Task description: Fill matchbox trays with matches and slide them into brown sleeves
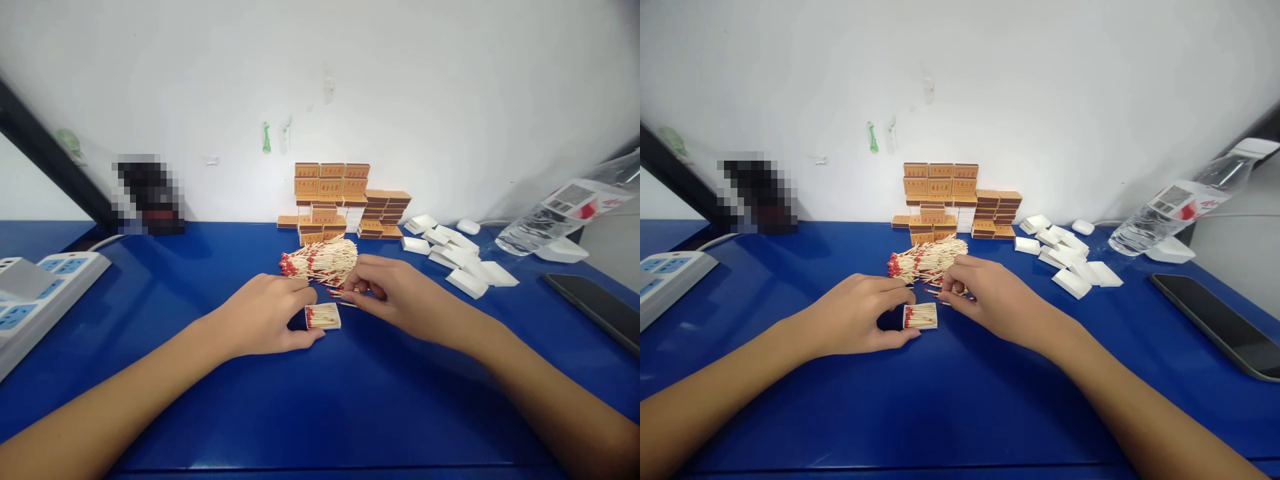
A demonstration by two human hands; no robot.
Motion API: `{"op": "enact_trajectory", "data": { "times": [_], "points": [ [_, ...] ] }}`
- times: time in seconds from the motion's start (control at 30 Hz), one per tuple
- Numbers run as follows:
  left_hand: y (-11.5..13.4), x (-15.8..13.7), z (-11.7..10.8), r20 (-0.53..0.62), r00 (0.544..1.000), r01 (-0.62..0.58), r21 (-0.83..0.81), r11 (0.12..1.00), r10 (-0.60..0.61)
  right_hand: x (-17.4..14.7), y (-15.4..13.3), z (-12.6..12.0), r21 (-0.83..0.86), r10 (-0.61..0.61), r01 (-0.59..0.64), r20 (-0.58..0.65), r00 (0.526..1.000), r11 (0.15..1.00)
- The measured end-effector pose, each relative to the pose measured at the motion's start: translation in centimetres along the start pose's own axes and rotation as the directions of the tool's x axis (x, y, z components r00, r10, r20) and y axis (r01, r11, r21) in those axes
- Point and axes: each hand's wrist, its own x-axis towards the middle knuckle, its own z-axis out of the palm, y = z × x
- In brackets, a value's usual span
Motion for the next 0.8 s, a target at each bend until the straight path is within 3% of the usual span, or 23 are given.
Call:
{"op": "enact_trajectory", "data": {
  "times": [0.23, 0.37, 0.6, 0.8],
  "points": [
    [0.0, 0.2, 0.2, 0.001, 1.0, -0.003, -0.023, 1.0, 0.003, -0.3, -1.2, 0.9, -0.031, -0.095, 0.097, 0.062, 0.994, 0.995],
    [0.0, 0.2, 0.2, 0.009, 1.0, 0.013, -0.017, 1.0, -0.012, -0.5, 0.0, -0.7, -0.092, -0.036, 0.032, -0.042, 0.998, 0.995],
    [0.1, 0.1, 0.1, 0.014, 1.0, 0.011, -0.017, 1.0, -0.011, -0.6, 1.6, -1.6, -0.115, 0.067, -0.052, 0.134, 0.989, 0.992],
    [0.1, 0.1, 0.2, 0.005, 1.0, 0.007, -0.005, 1.0, -0.007, -0.3, 1.0, -0.6, -0.097, 0.062, -0.054, 0.082, 0.995, 0.994]
  ]
}}
